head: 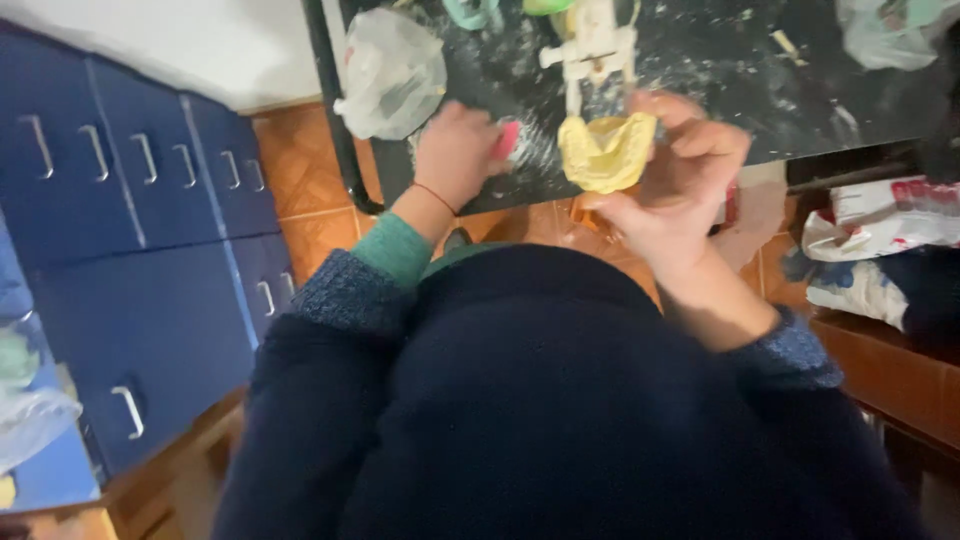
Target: The person assembles a denture model by fitting a pink gum piece onto a yellow base. They use pliers to trim excess material from the base and then use a green spatula to mix a white paste in a small container.
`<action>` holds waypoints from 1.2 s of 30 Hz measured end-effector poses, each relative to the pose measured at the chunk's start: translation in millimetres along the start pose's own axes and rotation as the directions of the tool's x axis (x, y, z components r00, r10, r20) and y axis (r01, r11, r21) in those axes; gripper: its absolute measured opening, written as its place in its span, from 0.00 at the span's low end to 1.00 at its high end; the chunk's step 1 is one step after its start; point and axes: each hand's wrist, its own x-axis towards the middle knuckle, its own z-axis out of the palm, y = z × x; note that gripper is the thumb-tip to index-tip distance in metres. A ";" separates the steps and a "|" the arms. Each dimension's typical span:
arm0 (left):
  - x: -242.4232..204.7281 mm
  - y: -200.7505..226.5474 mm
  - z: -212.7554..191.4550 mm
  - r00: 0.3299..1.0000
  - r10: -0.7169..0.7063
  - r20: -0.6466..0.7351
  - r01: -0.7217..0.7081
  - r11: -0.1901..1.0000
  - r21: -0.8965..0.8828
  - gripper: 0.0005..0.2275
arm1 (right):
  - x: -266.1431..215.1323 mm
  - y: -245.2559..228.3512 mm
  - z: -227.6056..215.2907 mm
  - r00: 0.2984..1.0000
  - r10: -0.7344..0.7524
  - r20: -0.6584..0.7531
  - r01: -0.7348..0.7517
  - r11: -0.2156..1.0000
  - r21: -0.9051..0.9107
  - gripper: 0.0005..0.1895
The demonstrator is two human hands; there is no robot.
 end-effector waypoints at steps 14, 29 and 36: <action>-33.1 -42.0 -24.9 0.786 -0.593 0.175 0.618 0.759 -0.205 0.23 | -11.9 -1.1 -1.6 0.984 0.174 0.027 -0.175 0.983 0.048 0.40; -27.1 9.0 -73.3 0.906 -0.412 0.093 0.165 0.144 -0.976 0.15 | -13.8 -5.1 -0.9 0.994 0.102 0.032 -0.102 0.995 -0.001 0.40; 14.1 74.5 -176.4 0.994 -0.095 0.062 0.042 -0.199 -0.979 0.13 | -11.1 -16.2 6.7 0.980 0.198 -0.009 -0.195 0.971 0.137 0.38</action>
